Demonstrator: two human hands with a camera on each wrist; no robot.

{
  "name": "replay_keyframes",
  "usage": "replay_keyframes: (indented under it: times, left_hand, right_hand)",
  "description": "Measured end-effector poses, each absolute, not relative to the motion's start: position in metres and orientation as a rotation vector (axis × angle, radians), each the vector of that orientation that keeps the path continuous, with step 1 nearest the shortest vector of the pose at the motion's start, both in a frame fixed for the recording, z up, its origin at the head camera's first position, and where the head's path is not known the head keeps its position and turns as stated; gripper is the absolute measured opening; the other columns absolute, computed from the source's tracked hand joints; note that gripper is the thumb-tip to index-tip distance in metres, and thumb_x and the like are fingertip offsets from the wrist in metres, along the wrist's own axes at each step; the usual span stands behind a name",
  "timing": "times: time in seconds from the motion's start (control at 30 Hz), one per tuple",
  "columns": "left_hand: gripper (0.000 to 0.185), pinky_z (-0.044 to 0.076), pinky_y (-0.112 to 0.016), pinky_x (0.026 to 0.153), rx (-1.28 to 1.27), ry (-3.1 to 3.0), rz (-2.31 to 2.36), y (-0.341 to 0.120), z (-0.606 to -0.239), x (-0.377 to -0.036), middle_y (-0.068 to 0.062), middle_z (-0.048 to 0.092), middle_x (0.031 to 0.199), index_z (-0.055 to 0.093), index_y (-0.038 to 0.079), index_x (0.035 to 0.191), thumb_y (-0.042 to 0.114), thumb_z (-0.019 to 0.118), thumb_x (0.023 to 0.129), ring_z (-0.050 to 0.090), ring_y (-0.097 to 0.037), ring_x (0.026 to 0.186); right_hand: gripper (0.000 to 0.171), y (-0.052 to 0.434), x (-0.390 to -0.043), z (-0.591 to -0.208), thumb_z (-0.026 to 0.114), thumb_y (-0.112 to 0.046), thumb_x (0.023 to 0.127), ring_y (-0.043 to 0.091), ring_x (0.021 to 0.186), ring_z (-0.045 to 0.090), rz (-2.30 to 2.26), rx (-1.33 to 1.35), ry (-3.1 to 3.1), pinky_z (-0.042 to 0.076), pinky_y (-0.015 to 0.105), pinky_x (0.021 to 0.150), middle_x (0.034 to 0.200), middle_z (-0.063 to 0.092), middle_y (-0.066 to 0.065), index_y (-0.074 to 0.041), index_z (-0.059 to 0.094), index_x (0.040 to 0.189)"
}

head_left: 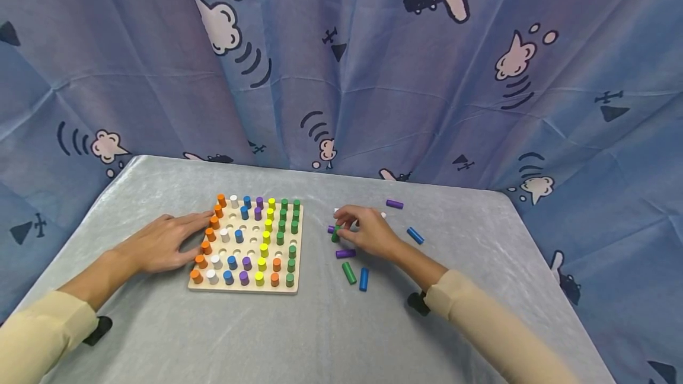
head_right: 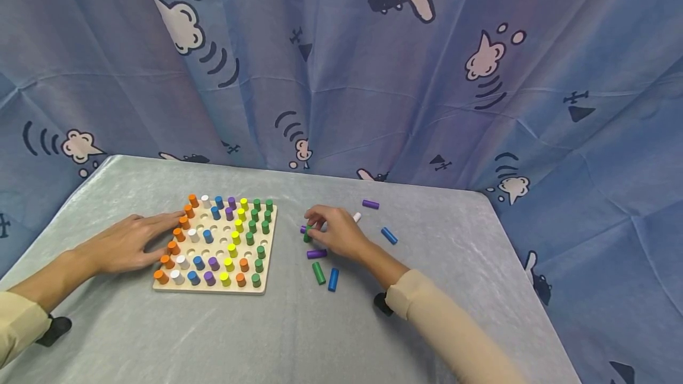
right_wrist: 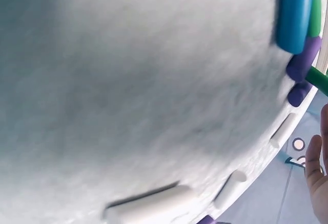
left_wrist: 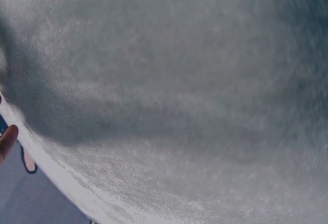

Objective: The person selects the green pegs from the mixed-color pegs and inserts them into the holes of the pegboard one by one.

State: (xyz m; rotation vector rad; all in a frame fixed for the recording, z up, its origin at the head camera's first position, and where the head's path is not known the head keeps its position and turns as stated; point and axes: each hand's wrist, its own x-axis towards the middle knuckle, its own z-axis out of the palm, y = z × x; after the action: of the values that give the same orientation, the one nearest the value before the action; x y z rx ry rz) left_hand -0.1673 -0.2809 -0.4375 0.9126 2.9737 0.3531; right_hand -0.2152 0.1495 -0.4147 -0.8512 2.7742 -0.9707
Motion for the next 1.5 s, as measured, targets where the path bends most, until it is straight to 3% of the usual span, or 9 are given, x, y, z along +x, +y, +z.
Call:
replay_keyframes:
  times: [0.8,1.5]
  left_hand:
    - [0.063,0.044,-0.058,0.093,0.914,2.978,0.355,-0.280,-0.436,-0.167,-0.018,0.050,0.147,0.048,0.000,0.145,0.035,0.062,0.095,0.052,-0.037,0.130]
    - [0.062,0.046,-0.056,0.091,0.928,2.985,0.350,-0.281,-0.439,-0.168,-0.017,0.049,0.148,0.049,0.000,0.145,0.034,0.062,0.095,0.053,-0.035,0.129]
  right_hand:
    - [0.028,0.097,-0.212,-0.401,0.075,-0.004,0.087,0.012,0.082,0.064,-1.045,-1.056,2.726,0.054,0.040,0.080,0.099,0.075,0.003,-0.001,0.069,0.114]
    - [0.025,0.074,-0.208,-0.406,0.074,-0.003,0.088,0.009,0.083,0.063,-1.059,-1.052,2.655,0.055,0.037,0.076,0.099,0.074,0.001,-0.004,0.069,0.112]
